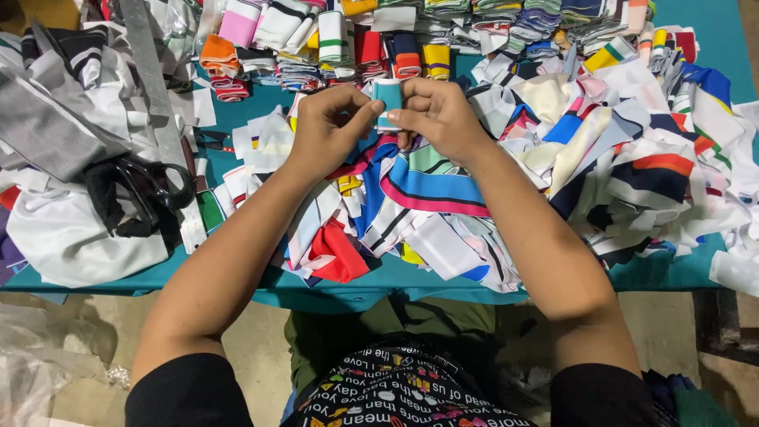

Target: Sorting and organizing small fabric scraps by picking them from a pile and stacking them.

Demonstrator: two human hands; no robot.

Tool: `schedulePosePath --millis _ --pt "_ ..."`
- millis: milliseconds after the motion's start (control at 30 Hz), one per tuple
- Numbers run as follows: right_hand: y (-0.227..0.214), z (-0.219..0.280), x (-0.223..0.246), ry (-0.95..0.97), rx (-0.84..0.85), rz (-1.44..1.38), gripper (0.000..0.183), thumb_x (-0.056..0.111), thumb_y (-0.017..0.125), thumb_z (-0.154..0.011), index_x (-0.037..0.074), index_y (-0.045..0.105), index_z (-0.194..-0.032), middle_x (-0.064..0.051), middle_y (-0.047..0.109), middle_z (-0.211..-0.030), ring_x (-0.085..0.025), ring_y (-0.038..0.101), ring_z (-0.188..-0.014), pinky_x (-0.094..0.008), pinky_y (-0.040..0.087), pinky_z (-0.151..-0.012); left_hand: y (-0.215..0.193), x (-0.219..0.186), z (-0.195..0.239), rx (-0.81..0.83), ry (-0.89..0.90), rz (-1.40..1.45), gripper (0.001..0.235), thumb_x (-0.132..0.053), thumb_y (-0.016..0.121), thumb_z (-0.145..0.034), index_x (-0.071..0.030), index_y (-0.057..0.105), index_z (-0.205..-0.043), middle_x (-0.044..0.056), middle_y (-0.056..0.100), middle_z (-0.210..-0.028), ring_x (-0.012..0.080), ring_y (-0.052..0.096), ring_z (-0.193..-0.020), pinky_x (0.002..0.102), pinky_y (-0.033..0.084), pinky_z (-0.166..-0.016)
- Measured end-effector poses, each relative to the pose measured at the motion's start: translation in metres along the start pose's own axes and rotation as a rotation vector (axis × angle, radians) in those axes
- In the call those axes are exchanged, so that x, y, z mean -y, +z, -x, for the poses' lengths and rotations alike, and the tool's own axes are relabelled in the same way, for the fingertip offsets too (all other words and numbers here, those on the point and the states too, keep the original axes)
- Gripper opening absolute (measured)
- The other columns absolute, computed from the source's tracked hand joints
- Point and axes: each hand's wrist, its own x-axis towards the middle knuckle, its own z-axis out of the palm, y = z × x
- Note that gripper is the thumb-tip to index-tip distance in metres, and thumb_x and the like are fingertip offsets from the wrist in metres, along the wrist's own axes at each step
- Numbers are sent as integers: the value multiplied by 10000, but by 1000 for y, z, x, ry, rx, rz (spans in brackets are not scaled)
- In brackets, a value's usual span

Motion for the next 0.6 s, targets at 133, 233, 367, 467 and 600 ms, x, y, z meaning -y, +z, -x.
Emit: schedulePosePath --millis 133,233,367,467,600 --pt "-3 1 -7 -14 -50 126 195 115 697 -1010 45 544 -912 -58 604 -624 -209 743 -615 -307 637 -563 3 4 0 13 16 -72 232 -164 679 -1043 -55 668 -839 55 649 -743 133 557 -651 266 446 -564" --pt "-1 2 -1 -48 -46 206 108 125 689 -1001 35 644 -1038 -111 688 -909 -194 704 -822 -299 678 -590 2 5 1 26 58 -147 219 -167 667 -1040 -47 687 -858 57 677 -770 148 565 -657 290 432 -572" --pt "-5 2 3 -115 -50 335 129 180 714 -1008 71 700 -1076 -35 676 -989 -152 639 -956 -303 569 -869 3 6 1 33 66 -153 201 -140 672 -1031 -44 671 -854 59 659 -765 158 549 -661 304 424 -576" --pt "-8 3 7 -44 -12 342 117 194 714 -1011 86 692 -1050 -10 655 -934 -114 624 -896 -269 553 -812 3 8 1 46 87 -157 199 -142 667 -1032 -52 662 -854 52 646 -758 157 545 -656 302 425 -574" --pt "-4 3 26 70 -90 366 161 113 712 -978 82 695 -1135 -54 719 -1042 -173 732 -968 -296 634 -864 3 5 0 57 87 -140 199 -201 637 -1060 -63 668 -921 46 633 -786 155 522 -658 304 390 -584"
